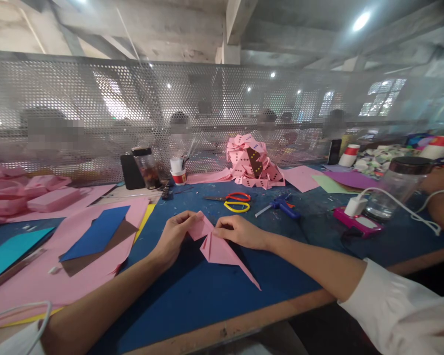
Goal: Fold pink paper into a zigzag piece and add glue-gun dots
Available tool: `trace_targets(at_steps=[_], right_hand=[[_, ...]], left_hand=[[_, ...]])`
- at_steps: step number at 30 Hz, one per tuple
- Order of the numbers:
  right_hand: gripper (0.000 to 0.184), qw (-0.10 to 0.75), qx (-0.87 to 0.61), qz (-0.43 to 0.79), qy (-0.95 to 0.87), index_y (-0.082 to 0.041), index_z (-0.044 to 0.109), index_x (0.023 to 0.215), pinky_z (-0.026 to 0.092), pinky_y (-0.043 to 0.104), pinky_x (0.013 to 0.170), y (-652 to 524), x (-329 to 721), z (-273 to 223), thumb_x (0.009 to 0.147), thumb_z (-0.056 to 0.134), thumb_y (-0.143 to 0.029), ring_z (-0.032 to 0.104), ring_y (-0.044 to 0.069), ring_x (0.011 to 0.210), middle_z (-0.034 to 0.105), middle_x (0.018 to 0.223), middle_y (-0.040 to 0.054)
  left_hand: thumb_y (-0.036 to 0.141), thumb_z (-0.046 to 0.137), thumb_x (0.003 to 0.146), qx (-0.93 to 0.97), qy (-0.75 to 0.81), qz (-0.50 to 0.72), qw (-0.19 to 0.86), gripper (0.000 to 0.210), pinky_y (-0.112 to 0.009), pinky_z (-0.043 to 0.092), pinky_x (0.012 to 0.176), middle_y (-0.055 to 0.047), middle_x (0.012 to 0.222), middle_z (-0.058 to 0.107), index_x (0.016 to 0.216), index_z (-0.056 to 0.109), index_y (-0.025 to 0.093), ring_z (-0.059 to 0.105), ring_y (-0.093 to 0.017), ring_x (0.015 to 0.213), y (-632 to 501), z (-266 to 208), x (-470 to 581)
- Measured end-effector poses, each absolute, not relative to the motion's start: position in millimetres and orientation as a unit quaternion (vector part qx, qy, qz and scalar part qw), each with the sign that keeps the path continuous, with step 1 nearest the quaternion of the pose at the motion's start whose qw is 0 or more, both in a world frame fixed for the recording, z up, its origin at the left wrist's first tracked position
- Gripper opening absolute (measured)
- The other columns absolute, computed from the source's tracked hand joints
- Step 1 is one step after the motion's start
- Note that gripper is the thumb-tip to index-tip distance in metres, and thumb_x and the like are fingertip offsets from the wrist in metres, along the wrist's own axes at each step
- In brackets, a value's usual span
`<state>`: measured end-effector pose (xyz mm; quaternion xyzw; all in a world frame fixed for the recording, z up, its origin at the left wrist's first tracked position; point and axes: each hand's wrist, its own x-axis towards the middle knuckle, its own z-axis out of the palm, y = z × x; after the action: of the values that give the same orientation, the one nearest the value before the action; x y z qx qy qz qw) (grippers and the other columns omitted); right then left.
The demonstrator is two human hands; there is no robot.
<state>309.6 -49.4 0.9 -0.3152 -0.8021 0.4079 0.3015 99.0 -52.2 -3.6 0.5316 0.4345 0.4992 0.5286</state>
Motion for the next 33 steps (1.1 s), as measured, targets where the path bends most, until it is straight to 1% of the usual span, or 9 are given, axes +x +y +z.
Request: trace_targets(at_steps=[3, 6, 15, 19, 23, 26, 30, 33], right_hand=[[0.035, 0.303, -0.319, 0.401, -0.804, -0.016, 0.059, 0.08, 0.035, 0.024, 0.065, -48.8, 309.4, 0.5, 0.091, 0.055, -0.049, 0.044, 0.012, 0.068, 0.051, 0.072, -0.0029], [0.033, 0.301, -0.318, 0.403, -0.803, -0.016, 0.059, 0.079, 0.034, 0.024, 0.064, -48.7, 308.7, 0.1, 0.092, 0.054, -0.046, 0.043, 0.012, 0.067, 0.05, 0.071, -0.003], [0.023, 0.299, -0.313, 0.399, -0.809, -0.016, 0.059, 0.079, 0.035, 0.024, 0.065, -49.3, 309.0, 2.2, 0.091, 0.055, -0.034, 0.044, 0.011, 0.068, 0.051, 0.071, -0.0033], [0.02, 0.299, -0.307, 0.417, -0.802, -0.015, 0.06, 0.077, 0.035, 0.023, 0.066, -51.9, 308.6, 4.3, 0.089, 0.057, -0.031, 0.047, 0.011, 0.07, 0.053, 0.072, -0.0031], [0.019, 0.301, -0.306, 0.424, -0.798, -0.015, 0.06, 0.077, 0.035, 0.023, 0.066, -52.9, 308.3, 4.5, 0.088, 0.058, -0.03, 0.047, 0.011, 0.07, 0.053, 0.071, -0.0035], [0.02, 0.299, -0.309, 0.422, -0.798, -0.015, 0.06, 0.076, 0.035, 0.023, 0.064, -53.0, 308.9, 5.2, 0.088, 0.058, -0.03, 0.046, 0.011, 0.068, 0.052, 0.07, -0.0037], [0.021, 0.299, -0.307, 0.421, -0.8, -0.016, 0.059, 0.075, 0.033, 0.023, 0.064, -53.2, 309.3, 6.5, 0.09, 0.056, -0.031, 0.045, 0.011, 0.068, 0.051, 0.069, -0.0038], [0.023, 0.305, -0.306, 0.417, -0.799, -0.016, 0.059, 0.075, 0.033, 0.023, 0.063, -51.9, 309.2, 5.9, 0.09, 0.056, -0.033, 0.044, 0.011, 0.068, 0.049, 0.069, -0.0041]], left_hand=[[0.048, 0.074, 0.073, 0.541, 0.436, 0.483, 0.533, 0.032, -0.025, 0.04, 0.054, -0.002, 0.069, 0.065, 0.075, 0.067, 0.017, 0.056, -0.014, 0.058, -52.8, -5.0, 99.2], [0.047, 0.074, 0.074, 0.548, 0.436, 0.472, 0.535, 0.032, -0.025, 0.041, 0.055, -0.002, 0.07, 0.064, 0.075, 0.066, 0.016, 0.057, -0.014, 0.059, -53.1, -7.3, 98.4], [0.044, 0.073, 0.077, 0.552, 0.429, 0.469, 0.54, 0.03, -0.023, 0.039, 0.056, 0.001, 0.066, 0.059, 0.073, 0.063, 0.016, 0.052, -0.012, 0.058, -53.7, -5.6, 99.1], [0.045, 0.071, 0.079, 0.542, 0.434, 0.479, 0.537, 0.032, -0.021, 0.034, 0.051, 0.004, 0.061, 0.053, 0.07, 0.06, 0.016, 0.045, -0.009, 0.054, -53.2, -5.3, 97.9], [0.044, 0.071, 0.079, 0.541, 0.437, 0.482, 0.533, 0.033, -0.02, 0.029, 0.048, 0.005, 0.057, 0.048, 0.067, 0.058, 0.016, 0.039, -0.008, 0.05, -53.3, -4.5, 96.7], [0.043, 0.072, 0.078, 0.537, 0.436, 0.487, 0.534, 0.034, -0.02, 0.029, 0.048, 0.006, 0.057, 0.047, 0.064, 0.057, 0.016, 0.038, -0.007, 0.05, -54.0, -2.8, 97.2], [0.041, 0.074, 0.076, 0.515, 0.437, 0.491, 0.55, 0.032, -0.019, 0.03, 0.047, 0.006, 0.057, 0.049, 0.064, 0.058, 0.016, 0.04, -0.007, 0.05, -54.3, -1.8, 98.3], [0.04, 0.074, 0.077, 0.507, 0.433, 0.49, 0.562, 0.028, -0.019, 0.035, 0.05, 0.005, 0.059, 0.053, 0.069, 0.061, 0.016, 0.045, -0.008, 0.052, -53.8, -1.9, 98.9]])
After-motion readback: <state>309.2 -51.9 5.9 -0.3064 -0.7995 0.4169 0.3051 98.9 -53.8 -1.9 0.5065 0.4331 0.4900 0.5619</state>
